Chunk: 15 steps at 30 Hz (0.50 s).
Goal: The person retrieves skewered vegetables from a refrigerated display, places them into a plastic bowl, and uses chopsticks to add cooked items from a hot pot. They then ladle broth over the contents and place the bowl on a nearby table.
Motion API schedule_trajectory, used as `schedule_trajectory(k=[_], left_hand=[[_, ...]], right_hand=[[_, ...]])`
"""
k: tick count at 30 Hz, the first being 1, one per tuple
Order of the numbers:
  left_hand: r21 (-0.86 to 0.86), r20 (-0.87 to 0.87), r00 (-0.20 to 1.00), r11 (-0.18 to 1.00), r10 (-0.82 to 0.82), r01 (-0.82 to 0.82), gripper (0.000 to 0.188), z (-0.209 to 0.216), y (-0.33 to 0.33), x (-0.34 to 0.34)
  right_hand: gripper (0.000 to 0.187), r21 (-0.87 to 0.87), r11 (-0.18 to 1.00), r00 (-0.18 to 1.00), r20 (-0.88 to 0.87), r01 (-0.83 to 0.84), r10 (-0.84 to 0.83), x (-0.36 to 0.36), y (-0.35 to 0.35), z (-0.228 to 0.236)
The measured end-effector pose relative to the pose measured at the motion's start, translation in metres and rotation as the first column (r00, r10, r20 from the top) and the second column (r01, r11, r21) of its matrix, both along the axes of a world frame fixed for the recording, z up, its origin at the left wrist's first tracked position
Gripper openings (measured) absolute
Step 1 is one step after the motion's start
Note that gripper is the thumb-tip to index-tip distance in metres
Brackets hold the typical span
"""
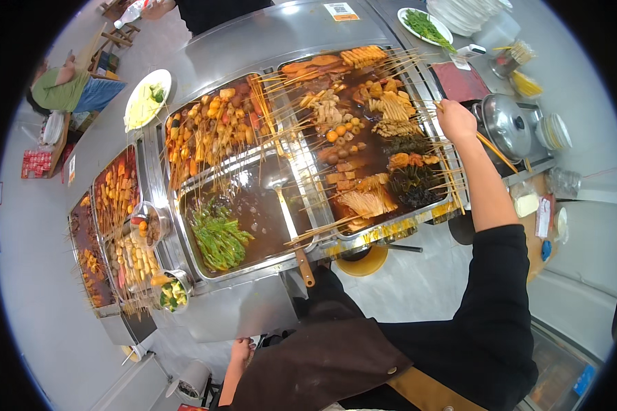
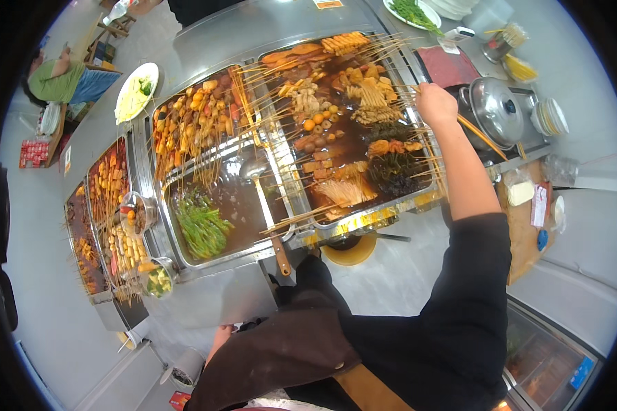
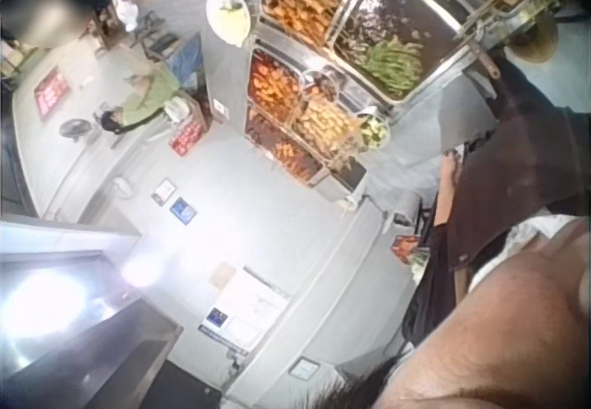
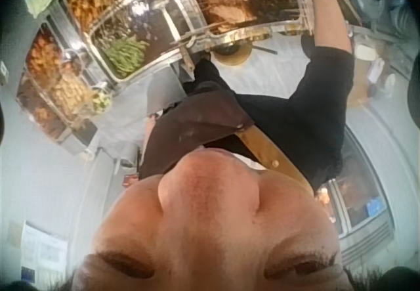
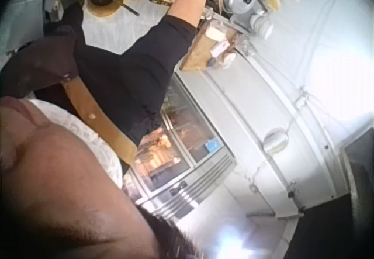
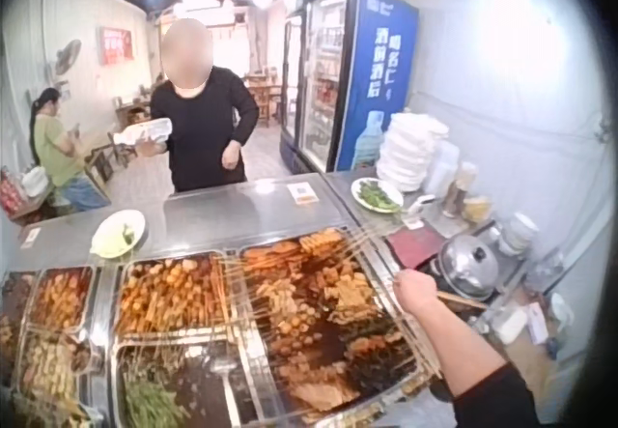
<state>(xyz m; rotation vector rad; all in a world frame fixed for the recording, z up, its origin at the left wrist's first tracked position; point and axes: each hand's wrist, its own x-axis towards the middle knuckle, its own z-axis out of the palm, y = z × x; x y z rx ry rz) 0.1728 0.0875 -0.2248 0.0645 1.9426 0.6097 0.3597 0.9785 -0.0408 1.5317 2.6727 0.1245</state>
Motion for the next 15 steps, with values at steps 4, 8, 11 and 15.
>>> schedule_trajectory(k=[4, 8, 11, 15], left_hand=[[-0.089, 0.032, 0.990, 0.987, 0.137, -0.134, 0.023, -0.003, 0.012, -0.001], [-0.154, 0.112, 0.965, 0.964, 0.237, -0.219, 0.025, 0.001, 0.018, -0.003], [-0.110, 0.083, 0.983, 0.982, 0.164, -0.155, 0.025, 0.001, 0.014, -0.008], [-0.085, 0.101, 0.959, 0.962, 0.266, -0.258, 0.023, -0.006, -0.002, -0.015]], right_hand=[[0.026, -0.006, 0.997, 0.985, -0.150, 0.083, -0.083, 0.024, -0.037, 0.024], [0.032, -0.139, 0.972, 0.972, -0.114, 0.191, -0.207, 0.051, -0.084, 0.005], [0.035, -0.257, 0.922, 0.947, -0.058, 0.291, -0.315, 0.067, -0.122, -0.027], [0.035, -0.247, 0.892, 0.911, -0.069, 0.379, -0.406, 0.086, -0.160, -0.055]])
